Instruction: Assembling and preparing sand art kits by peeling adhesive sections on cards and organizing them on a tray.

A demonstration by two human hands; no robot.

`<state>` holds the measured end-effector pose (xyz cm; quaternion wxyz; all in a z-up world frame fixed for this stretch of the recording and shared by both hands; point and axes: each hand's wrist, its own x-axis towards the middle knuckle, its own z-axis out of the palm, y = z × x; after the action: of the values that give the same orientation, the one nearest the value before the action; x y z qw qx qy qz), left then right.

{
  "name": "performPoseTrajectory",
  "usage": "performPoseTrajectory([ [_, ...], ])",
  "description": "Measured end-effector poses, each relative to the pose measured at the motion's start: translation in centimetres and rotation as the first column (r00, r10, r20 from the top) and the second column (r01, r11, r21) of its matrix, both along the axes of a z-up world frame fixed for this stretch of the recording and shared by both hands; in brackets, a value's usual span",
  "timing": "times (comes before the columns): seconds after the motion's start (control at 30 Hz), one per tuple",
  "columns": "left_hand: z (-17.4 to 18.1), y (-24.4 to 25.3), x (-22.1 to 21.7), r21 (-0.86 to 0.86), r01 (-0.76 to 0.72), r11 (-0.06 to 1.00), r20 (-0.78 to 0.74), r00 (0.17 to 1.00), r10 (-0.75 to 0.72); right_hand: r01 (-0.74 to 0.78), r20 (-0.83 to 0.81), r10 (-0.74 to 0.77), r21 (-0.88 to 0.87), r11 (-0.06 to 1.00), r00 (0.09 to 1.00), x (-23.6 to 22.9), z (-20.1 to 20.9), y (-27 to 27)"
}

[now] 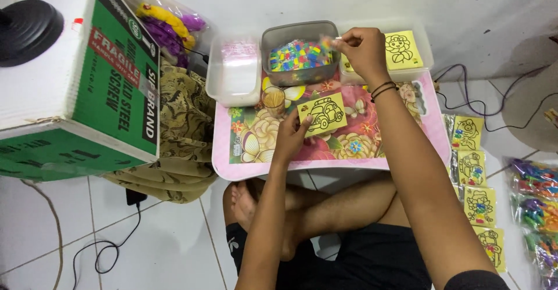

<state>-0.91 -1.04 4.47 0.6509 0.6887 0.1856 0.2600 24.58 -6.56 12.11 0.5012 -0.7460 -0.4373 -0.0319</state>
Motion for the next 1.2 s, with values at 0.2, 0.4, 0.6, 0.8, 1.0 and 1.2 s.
performPoseTrajectory([
  [0.2, 0.0, 0.1, 0.1, 0.024, -0.012, 1.000, -0.025, 1.000, 0.013, 0.068, -0.028, -0.066, 0.072, 0.995, 0.997, -0.5, -0.8, 0.7],
  [0.4, -0.1, 0.2, 0.1, -0.059, 0.027, 0.998, 0.026, 0.999, -0.026, 0.010, -0.324, 0.069, 0.237, 0.972, 0.944, -1.5, -1.3, -4.3],
  [0.6, -2.3, 0.7, 0.7, -0.155, 0.088, 0.984, 0.140, 0.988, -0.067, 0.230, -0.427, -0.077, 0.319, 0.919, 0.901, -1.3, -7.3, -10.7],
  [0.8, -1.6, 0.3, 0.7, -0.140, 0.064, 0.988, 0.119, 0.992, -0.048, 0.076, -0.560, 0.014, 0.138, 0.988, 0.828, -5.5, -8.4, -14.8],
  [1.0, -0.1, -0.3, 0.6, -0.063, 0.027, 0.998, 0.103, 0.994, -0.021, 0.154, -0.649, 0.090, 0.310, 0.938, 0.756, -6.2, -10.1, -15.4],
  [1.2, 0.8, -0.6, 0.3, -0.066, 0.033, 0.997, 0.080, 0.996, -0.027, 0.075, -0.569, 0.143, 0.341, 0.937, 0.810, -5.7, -11.2, -15.7],
])
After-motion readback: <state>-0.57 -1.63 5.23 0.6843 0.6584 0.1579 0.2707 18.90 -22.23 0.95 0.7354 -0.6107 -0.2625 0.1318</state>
